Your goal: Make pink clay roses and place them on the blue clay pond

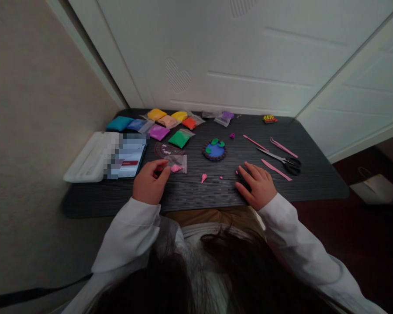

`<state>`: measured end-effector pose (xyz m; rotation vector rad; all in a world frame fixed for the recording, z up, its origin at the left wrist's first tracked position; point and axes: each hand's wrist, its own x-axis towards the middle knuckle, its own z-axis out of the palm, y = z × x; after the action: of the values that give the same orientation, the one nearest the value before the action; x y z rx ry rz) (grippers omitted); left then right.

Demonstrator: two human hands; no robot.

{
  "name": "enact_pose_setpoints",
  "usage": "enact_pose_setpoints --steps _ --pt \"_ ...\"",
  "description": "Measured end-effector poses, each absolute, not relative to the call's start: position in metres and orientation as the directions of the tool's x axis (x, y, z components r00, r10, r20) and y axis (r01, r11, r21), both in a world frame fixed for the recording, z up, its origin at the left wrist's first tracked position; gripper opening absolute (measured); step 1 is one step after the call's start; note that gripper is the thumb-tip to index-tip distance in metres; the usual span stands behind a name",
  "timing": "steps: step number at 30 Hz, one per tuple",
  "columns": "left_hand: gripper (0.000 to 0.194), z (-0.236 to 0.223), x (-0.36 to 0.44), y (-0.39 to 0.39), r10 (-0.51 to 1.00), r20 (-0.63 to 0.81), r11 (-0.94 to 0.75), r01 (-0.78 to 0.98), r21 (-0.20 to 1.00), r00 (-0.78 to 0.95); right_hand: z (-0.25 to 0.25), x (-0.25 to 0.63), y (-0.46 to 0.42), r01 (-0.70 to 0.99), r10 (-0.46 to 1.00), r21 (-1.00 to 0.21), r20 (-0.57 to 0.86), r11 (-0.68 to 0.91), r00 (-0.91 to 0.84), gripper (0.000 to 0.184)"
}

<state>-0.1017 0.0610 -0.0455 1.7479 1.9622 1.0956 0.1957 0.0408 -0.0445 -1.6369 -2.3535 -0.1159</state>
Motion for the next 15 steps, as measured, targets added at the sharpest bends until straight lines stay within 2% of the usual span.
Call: enact_pose_setpoints --steps 5,15 --pt "0.031 -0.046 -0.102 0.061 0.939 0.259 -0.022 0.712 0.702 -0.227 -0.043 0.186 0.034 0.943 0.923 -0.035 0.217 0.332 -0.317 0.053" --pt "0.031 -0.045 -0.101 0.061 0.941 0.257 -0.02 0.72 0.694 -0.222 -0.046 0.184 0.033 0.952 0.932 -0.043 0.222 0.302 -0.285 0.053"
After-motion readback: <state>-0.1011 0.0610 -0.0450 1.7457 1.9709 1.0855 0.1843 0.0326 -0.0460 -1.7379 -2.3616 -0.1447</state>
